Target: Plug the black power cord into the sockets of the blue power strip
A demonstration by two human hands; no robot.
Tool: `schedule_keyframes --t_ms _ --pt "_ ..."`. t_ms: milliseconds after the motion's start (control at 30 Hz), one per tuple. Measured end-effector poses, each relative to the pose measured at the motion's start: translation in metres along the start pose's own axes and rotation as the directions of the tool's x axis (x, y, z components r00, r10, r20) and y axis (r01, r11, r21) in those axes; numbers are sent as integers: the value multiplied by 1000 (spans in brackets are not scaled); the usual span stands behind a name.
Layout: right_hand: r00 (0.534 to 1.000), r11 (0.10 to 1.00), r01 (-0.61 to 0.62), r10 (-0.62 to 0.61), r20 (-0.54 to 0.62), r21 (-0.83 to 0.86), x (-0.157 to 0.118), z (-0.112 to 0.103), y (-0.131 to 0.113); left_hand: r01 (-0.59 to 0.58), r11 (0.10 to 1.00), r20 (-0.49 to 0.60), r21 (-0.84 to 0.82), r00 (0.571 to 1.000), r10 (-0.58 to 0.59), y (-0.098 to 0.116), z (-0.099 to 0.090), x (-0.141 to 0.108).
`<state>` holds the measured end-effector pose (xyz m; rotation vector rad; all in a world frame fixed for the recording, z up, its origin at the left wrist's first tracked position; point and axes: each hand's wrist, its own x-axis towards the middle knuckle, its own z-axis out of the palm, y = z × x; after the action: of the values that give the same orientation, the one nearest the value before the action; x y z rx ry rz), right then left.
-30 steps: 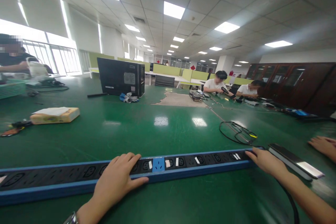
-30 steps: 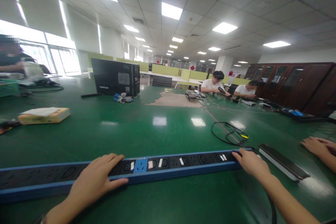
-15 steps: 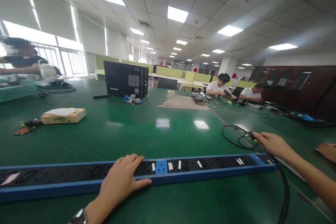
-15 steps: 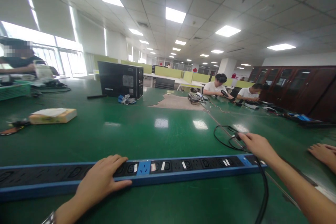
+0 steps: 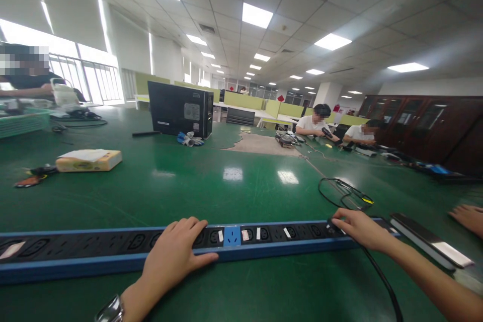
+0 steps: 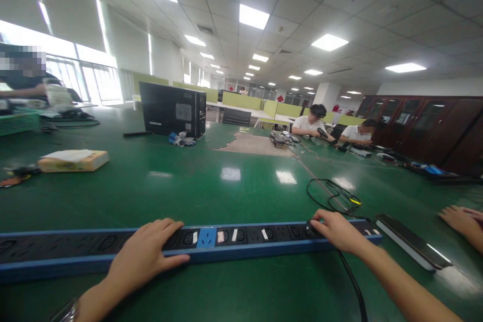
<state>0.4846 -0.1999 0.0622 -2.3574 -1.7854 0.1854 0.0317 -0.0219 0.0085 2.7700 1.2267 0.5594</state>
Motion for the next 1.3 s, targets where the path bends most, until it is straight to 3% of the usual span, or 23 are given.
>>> schedule_keyframes --t_ms 200,367,467,767,833,900,1033,1100,1167,1300 --pt "996 992 -79 74 -55 -95 5 10 -4 -1 1000 8 4 1000 1 0 0 0" --pt "998 987 -70 69 -12 -144 2 19 -8 5 1000 1 1 1000 -5 1 -1 1" --pt "994 973 -103 91 -63 -207 -1 28 -14 17 1000 -1 -1 1000 -17 0 0 1" --pt "992 982 -120 113 -56 -148 -2 40 -13 18 1000 -7 2 1000 -18 1 0 -1" --pt "992 984 -115 106 -72 -138 -2 32 -13 19 1000 -8 -2 1000 -19 1 -1 -1" --pt "978 987 -140 125 -166 -84 -3 13 -15 23 1000 -6 -8 1000 -23 2 -2 -1" --pt "880 974 -198 226 -418 110 -11 -33 -29 17 1000 3 -23 1000 -17 2 -3 0" --pt "912 978 -113 172 -372 174 -13 -41 -41 11 1000 -4 -28 1000 -12 2 -3 1" --pt "961 957 -47 122 -248 287 -12 -34 -54 15 999 -6 -32 1000 -15 1 -4 1" --pt "984 808 -128 175 -26 575 -1 0 -74 12 999 -3 -31 1000 -12 2 -3 0"
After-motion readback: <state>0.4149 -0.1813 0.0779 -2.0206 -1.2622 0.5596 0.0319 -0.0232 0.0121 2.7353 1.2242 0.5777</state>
